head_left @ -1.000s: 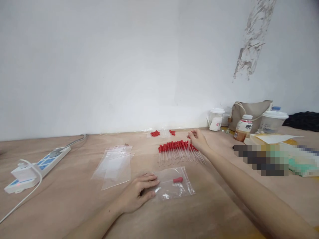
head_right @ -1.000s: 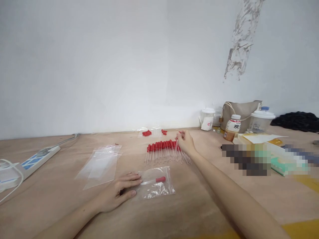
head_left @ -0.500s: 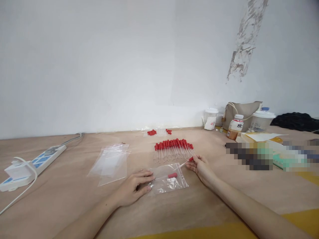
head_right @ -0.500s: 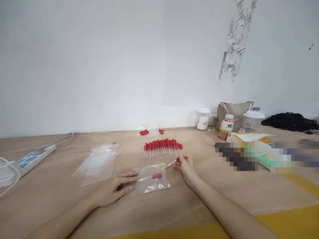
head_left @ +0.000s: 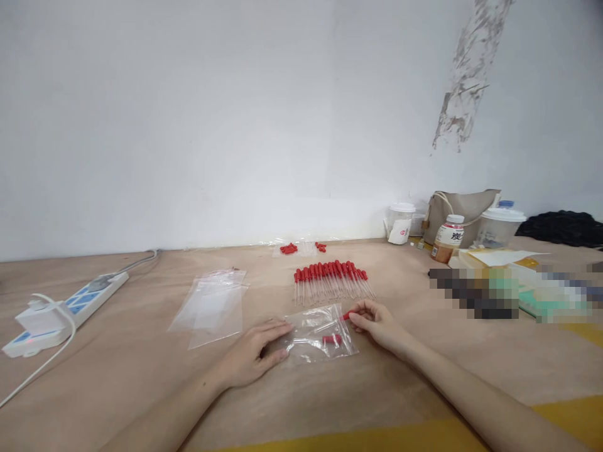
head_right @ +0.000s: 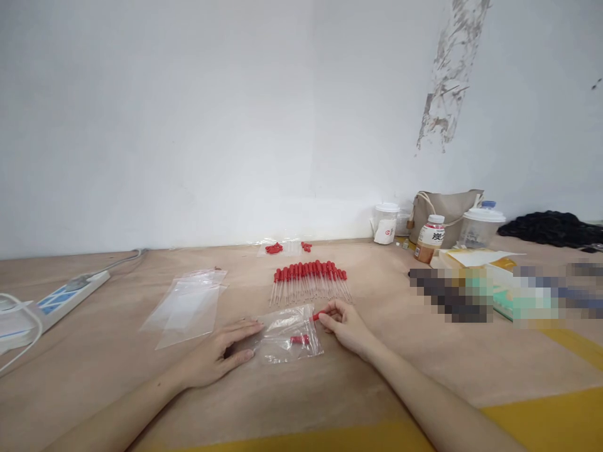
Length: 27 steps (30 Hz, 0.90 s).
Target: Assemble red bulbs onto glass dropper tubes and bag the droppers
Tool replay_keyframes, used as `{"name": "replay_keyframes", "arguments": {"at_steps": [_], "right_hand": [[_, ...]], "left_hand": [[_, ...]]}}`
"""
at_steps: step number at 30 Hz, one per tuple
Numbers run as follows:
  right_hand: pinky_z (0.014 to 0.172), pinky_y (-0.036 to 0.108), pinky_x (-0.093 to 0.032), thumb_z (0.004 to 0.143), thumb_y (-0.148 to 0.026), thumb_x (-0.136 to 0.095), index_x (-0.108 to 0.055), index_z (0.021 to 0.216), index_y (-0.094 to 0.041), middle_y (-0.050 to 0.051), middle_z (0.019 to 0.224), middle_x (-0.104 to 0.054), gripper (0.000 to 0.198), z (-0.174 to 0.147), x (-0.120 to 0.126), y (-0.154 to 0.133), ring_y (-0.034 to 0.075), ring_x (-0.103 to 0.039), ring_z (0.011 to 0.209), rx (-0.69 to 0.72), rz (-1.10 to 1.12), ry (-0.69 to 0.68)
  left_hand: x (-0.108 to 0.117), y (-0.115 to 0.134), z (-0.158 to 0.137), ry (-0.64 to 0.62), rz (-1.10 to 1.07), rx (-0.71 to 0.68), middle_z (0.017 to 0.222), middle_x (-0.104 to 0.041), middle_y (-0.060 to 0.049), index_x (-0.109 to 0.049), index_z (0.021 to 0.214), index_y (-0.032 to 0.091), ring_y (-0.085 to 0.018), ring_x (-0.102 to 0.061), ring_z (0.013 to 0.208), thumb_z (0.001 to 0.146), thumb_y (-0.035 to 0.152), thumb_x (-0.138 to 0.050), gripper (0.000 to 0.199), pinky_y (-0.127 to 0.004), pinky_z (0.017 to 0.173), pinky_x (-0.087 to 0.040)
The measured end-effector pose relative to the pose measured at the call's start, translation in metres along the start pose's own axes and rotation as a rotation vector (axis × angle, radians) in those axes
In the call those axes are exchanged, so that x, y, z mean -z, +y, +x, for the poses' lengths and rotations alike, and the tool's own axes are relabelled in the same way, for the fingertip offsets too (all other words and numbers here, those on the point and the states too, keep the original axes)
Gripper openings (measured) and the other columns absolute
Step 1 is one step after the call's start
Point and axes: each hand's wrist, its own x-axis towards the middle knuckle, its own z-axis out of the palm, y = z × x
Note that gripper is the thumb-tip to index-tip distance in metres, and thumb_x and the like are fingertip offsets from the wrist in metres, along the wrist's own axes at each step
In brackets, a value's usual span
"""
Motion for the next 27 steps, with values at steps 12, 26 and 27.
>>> {"name": "replay_keyframes", "arguments": {"at_steps": [12,26,27], "right_hand": [[0.071,0.027,-0.041,0.074,-0.023,-0.048,-0.066,0.076,-0.019,0.003,0.076,-0.06,0.018,0.002,-0.009,0.005,0.015,-0.053,0.077,0.432,-0.559,-0.162],[0.073,0.029,-0.041,0.064,-0.038,-0.056,-0.065,0.089,-0.017,0.01,0.089,-0.064,0.034,0.135,0.01,-0.015,0.022,-0.057,0.087,0.044,-0.757,0.483],[0.073,0.03,-0.041,0.063,-0.038,-0.057,-0.066,0.087,-0.018,0.01,0.09,-0.064,0.033,0.139,0.007,-0.014,0.024,-0.057,0.088,0.018,-0.753,0.498]], "left_hand": [[-0.001,-0.002,0.001,0.009,0.012,-0.003,0.123,-0.049,-0.003,-0.044,0.123,0.027,-0.021,-0.04,0.115,0.083,0.037,-0.047,0.041,-0.04,0.098,-0.031],[-0.001,-0.003,-0.001,0.002,-0.053,0.001,0.121,-0.051,-0.002,-0.053,0.113,0.028,-0.021,-0.041,0.115,0.082,0.037,-0.049,0.033,-0.038,0.097,-0.032],[-0.001,-0.002,-0.001,0.005,-0.057,-0.001,0.121,-0.052,-0.002,-0.054,0.113,0.028,-0.021,-0.041,0.115,0.082,0.037,-0.049,0.032,-0.039,0.097,-0.032]]}}
